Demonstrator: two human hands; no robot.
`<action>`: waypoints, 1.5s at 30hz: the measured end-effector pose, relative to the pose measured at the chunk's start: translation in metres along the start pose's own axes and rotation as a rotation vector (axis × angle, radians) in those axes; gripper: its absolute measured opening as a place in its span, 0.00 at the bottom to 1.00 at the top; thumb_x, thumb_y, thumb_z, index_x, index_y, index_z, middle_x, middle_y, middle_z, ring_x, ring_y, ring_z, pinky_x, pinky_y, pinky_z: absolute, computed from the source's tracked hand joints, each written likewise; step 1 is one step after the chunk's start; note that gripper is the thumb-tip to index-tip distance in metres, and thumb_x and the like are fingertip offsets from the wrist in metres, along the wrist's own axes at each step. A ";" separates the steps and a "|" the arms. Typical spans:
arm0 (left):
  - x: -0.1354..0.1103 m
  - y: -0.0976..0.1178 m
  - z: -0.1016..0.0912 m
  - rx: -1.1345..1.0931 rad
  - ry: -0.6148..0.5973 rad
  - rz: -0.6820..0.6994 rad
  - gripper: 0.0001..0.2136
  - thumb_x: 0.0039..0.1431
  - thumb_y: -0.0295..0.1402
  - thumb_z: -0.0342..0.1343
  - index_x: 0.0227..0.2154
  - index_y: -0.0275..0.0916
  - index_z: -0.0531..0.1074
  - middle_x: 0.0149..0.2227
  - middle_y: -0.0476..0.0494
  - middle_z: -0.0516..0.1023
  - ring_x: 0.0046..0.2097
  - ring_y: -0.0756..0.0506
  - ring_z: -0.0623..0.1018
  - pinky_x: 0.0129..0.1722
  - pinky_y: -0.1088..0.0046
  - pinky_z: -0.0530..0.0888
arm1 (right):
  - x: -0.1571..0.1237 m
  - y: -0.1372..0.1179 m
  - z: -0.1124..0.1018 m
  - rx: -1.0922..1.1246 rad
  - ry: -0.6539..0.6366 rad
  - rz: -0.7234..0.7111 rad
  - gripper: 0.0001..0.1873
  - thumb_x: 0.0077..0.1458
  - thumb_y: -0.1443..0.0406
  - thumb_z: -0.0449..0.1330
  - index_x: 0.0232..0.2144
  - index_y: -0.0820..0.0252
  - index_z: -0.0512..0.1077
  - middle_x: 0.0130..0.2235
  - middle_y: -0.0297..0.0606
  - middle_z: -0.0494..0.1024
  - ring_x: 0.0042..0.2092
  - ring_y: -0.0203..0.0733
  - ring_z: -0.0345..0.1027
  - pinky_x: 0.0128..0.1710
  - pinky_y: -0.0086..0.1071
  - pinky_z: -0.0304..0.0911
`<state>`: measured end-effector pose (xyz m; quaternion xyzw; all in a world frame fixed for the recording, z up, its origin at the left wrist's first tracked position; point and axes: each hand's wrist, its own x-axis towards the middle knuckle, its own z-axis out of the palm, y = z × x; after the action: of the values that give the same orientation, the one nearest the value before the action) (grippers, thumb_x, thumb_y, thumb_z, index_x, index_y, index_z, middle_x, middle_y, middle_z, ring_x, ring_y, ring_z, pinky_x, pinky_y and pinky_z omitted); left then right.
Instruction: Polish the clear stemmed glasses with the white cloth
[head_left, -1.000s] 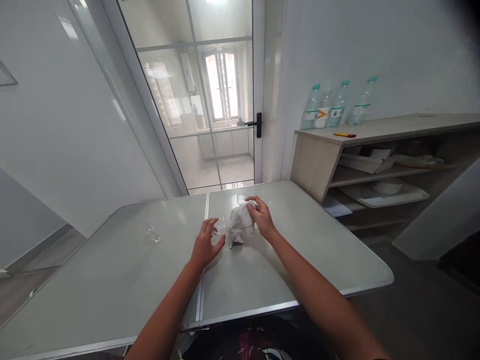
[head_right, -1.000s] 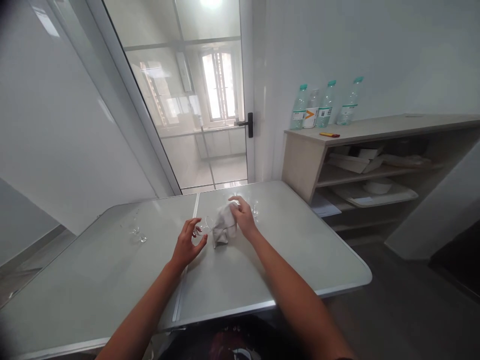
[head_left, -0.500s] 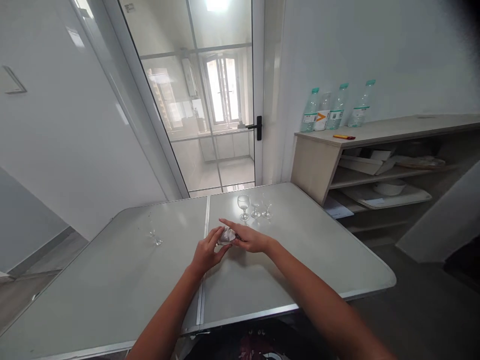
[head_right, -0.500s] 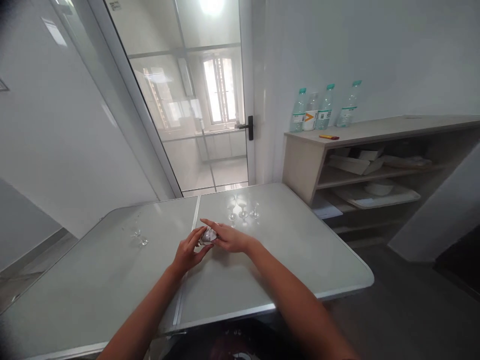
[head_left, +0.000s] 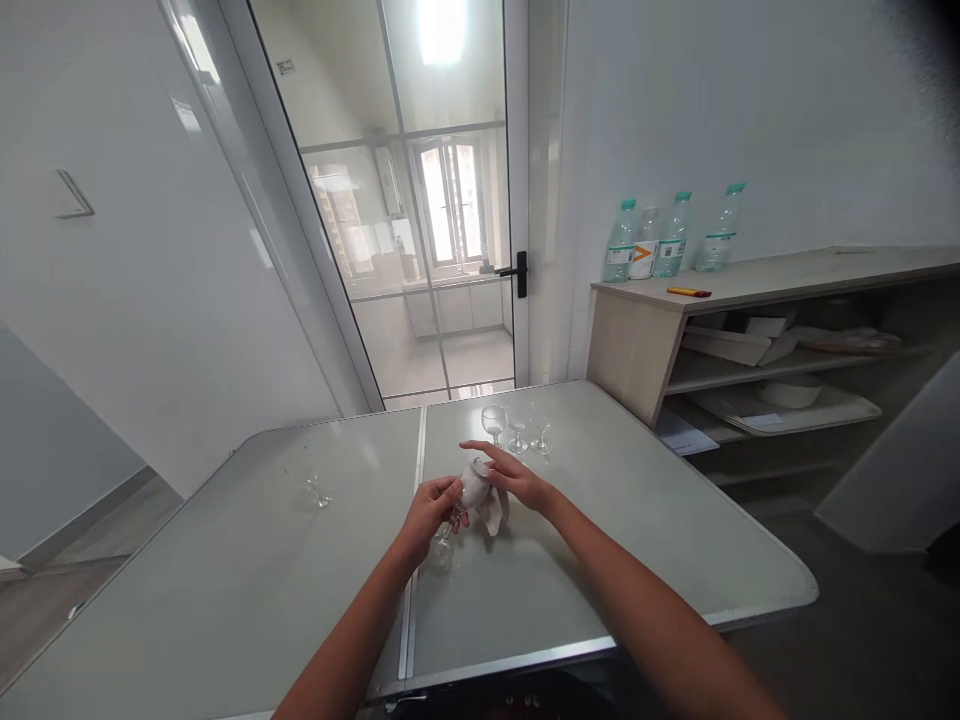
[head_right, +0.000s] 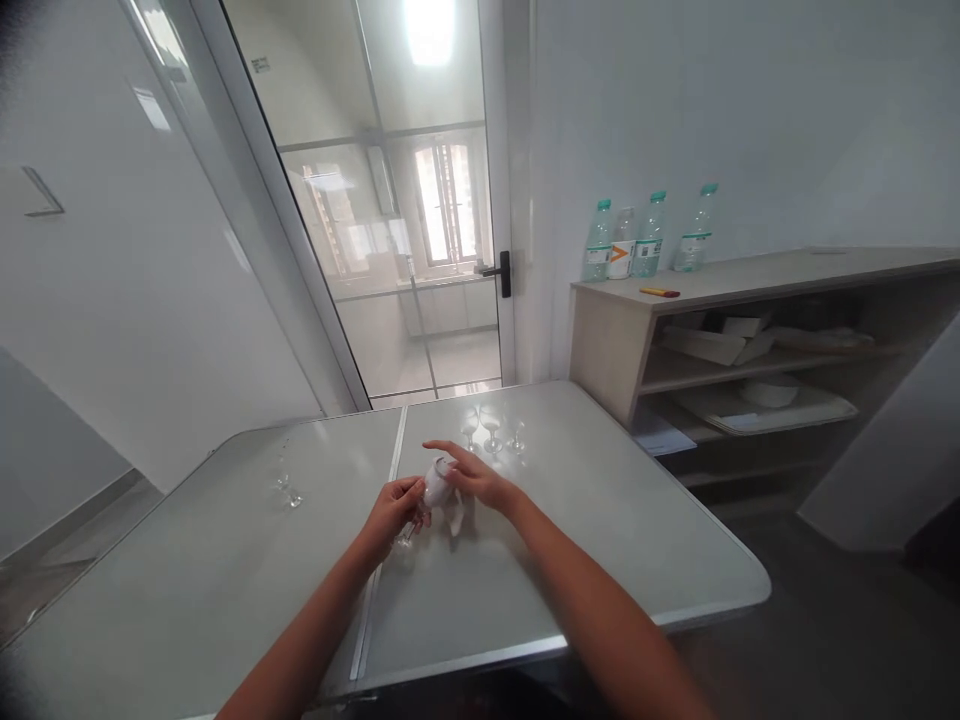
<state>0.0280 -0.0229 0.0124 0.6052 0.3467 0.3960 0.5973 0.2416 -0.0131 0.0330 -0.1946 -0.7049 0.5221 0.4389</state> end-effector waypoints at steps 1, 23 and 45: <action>-0.001 -0.001 -0.002 -0.006 0.006 -0.009 0.26 0.60 0.53 0.59 0.42 0.30 0.79 0.22 0.46 0.75 0.21 0.50 0.73 0.19 0.77 0.67 | 0.000 -0.001 0.000 0.068 -0.011 0.034 0.34 0.64 0.50 0.55 0.67 0.58 0.58 0.36 0.36 0.74 0.36 0.40 0.66 0.38 0.32 0.62; 0.002 -0.011 -0.026 0.068 -0.002 -0.148 0.31 0.55 0.61 0.57 0.43 0.34 0.75 0.32 0.41 0.80 0.27 0.45 0.79 0.23 0.74 0.71 | 0.004 0.015 -0.010 -0.126 -0.104 0.047 0.34 0.55 0.67 0.62 0.65 0.54 0.65 0.40 0.35 0.74 0.41 0.41 0.67 0.42 0.32 0.63; -0.003 -0.007 -0.033 -0.153 -0.051 -0.269 0.23 0.53 0.45 0.67 0.47 0.34 0.75 0.23 0.53 0.67 0.19 0.58 0.56 0.19 0.81 0.49 | 0.001 0.010 -0.008 -0.570 -0.232 -0.084 0.43 0.52 0.73 0.60 0.69 0.47 0.59 0.46 0.35 0.79 0.40 0.39 0.68 0.43 0.32 0.63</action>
<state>-0.0028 -0.0109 0.0045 0.5161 0.3780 0.3222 0.6978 0.2459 -0.0039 0.0245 -0.2197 -0.8758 0.3033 0.3044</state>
